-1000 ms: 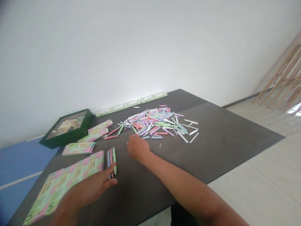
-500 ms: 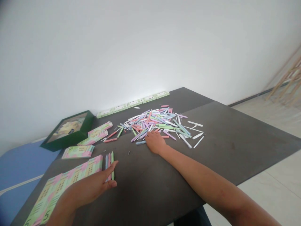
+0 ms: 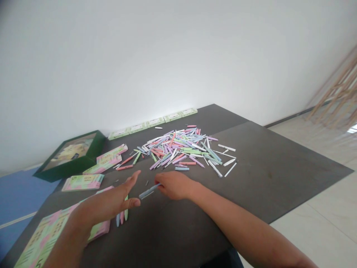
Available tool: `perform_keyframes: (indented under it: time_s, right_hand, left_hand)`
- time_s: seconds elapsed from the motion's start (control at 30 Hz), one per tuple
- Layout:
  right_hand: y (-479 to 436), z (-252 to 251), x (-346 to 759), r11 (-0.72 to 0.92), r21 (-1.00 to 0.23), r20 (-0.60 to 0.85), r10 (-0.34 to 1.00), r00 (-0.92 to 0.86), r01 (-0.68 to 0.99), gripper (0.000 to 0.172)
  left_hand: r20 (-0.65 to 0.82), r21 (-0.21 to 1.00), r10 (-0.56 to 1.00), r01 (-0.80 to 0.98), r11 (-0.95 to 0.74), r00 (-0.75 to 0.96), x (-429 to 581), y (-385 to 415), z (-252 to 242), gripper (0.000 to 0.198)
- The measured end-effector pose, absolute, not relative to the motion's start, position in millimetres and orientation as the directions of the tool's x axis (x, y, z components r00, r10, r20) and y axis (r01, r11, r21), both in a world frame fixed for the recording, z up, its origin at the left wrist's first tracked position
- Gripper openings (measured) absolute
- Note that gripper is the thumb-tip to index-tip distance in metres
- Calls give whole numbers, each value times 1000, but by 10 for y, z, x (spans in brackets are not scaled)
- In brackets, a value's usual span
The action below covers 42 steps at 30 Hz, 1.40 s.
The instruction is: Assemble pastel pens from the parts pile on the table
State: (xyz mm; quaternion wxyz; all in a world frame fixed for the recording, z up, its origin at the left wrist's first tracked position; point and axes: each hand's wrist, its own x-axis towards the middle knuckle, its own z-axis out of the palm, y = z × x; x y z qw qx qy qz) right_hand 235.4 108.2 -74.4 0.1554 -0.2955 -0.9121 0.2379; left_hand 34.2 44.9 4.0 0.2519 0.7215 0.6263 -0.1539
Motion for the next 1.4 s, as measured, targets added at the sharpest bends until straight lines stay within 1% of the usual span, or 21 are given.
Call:
perform_keyframes:
  time_s: [0.07, 0.17, 0.33, 0.43, 0.47, 0.5, 0.57, 0.63, 0.77, 0.87, 1.0, 1.07, 1.1, 1.13, 1.17, 1.2, 1.23, 1.27, 1.3, 1.33, 1.4]
  right_hand:
    - [969, -704, 2261, 689, -619, 184, 593, -784, 376, 18]
    - [879, -699, 2165, 612, -723, 222, 647, -730, 322, 20]
    - [822, -731, 2162, 594, -752, 255, 661, -706, 285, 20]
    - [920, -650, 2337, 638, -741, 261, 560, -786, 208, 22]
    - [990, -613, 2431, 654, -731, 242, 515, -822, 195, 27]
    - [1077, -582, 2534, 649, -717, 223, 559, -798, 254, 30]
    - [1272, -562, 2733, 590, -584, 208, 773, -600, 558, 21]
    - [1446, -618, 2868, 468, -421, 162, 882, -443, 777, 19]
    - [1567, -853, 2855, 477, -222, 25, 875, -484, 850, 18]
    - [1508, -970, 2732, 521, -130, -1, 851, -526, 844, 21]
    - [1455, -1010, 2653, 558, -102, 25, 829, -559, 823, 22]
    - [1480, -1026, 2664, 544, -180, 45, 837, -545, 820, 19]
    - [1505, -1035, 2678, 510, -272, 65, 855, -514, 816, 16]
    - [1536, -1045, 2694, 455, -416, 83, 881, -466, 787, 11]
    - [1569, -1052, 2712, 368, -621, 87, 910, -405, 692, 7]
    - [1603, -1056, 2727, 250, -820, 66, 934, -350, 514, 6]
    - [1633, -1054, 2740, 130, -947, 32, 948, -317, 294, 7]
    - [1657, -1047, 2749, 14, -998, -7, 951, -310, 66, 8]
    - [1675, -1034, 2753, -96, -985, -44, 944, -328, -143, 8]
    - [1684, -1017, 2754, -197, -929, -75, 930, -360, -315, 8]
    - [1684, -976, 2745, -366, -745, -120, 896, -428, -558, 8]
  left_hand:
    - [-546, 217, 801, 965, -148, 246, 399, 546, -55, 87]
    - [-598, 244, 745, 952, -182, 296, 461, 622, -248, 77]
    - [-631, 197, 721, 958, -207, 285, 464, 678, -357, 62]
    - [-633, 238, 697, 942, -238, 336, 432, 713, -316, 61]
    - [-633, 238, 699, 943, -233, 333, 418, 722, -308, 64]
    - [-637, 230, 702, 947, -222, 319, 404, 729, -305, 68]
    - [-649, 213, 705, 958, -193, 286, 379, 736, -315, 76]
    - [-667, 221, 688, 958, -183, 285, 364, 738, -331, 80]
    - [-691, 225, 660, 955, -192, 295, 368, 740, -332, 81]
    - [-691, 204, 663, 958, -202, 287, 385, 732, -291, 80]
    - [-699, 184, 653, 956, -229, 291, 411, 707, -217, 79]
    - [-694, 188, 653, 952, -241, 303, 411, 696, -193, 78]
    - [-690, 190, 655, 951, -244, 306, 407, 692, -185, 77]
    - [-687, 192, 658, 950, -247, 309, 402, 688, -180, 77]
    - [-686, 194, 657, 949, -250, 313, 396, 683, -176, 77]
    - [-683, 197, 657, 946, -256, 320, 391, 678, -173, 76]
    - [-678, 204, 657, 943, -263, 330, 389, 672, -169, 76]
    - [-674, 213, 655, 939, -268, 340, 389, 666, -164, 76]
    - [-670, 225, 655, 936, -271, 351, 392, 658, -158, 75]
    - [-667, 236, 654, 933, -271, 358, 396, 650, -150, 75]
    - [-661, 241, 659, 933, -267, 360, 404, 633, -136, 73]
